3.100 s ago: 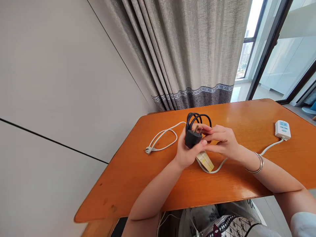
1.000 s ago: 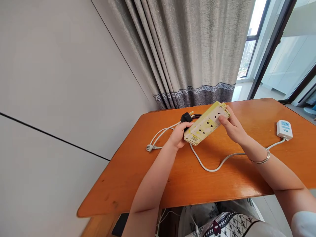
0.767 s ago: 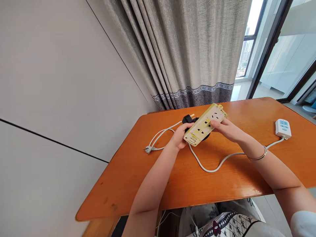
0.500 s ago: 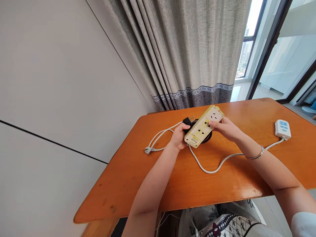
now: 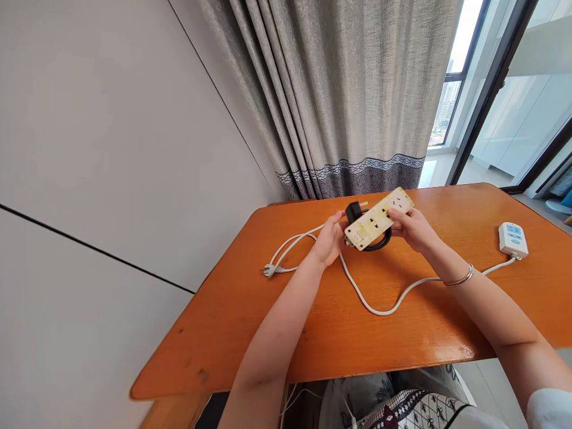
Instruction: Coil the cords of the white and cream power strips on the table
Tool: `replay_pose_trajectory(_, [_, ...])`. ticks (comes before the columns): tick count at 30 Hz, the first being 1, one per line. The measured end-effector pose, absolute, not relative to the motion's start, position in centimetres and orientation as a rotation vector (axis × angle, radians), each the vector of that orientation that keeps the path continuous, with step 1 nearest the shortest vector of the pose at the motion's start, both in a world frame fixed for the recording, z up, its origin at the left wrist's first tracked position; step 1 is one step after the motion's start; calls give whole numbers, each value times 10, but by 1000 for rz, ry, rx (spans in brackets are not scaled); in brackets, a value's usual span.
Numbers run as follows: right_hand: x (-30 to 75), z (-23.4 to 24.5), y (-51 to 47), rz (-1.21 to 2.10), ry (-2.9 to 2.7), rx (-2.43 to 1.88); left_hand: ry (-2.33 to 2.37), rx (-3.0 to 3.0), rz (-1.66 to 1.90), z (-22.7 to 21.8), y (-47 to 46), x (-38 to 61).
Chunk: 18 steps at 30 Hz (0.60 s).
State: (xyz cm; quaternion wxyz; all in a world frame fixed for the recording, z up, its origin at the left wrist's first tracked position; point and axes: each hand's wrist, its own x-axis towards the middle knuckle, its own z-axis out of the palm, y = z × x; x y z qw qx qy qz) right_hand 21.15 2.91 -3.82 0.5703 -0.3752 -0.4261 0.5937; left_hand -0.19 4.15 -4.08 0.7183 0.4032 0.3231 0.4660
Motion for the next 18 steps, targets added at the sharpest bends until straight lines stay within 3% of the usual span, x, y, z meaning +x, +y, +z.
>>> replay_pose_trajectory(11, [372,-68,100,840,-524,-1440,857,1133,964,-45,41,0])
replay_pose_trajectory(18, [421,-85,109,728,-476,-1667,875,1428,748,-48,38,2])
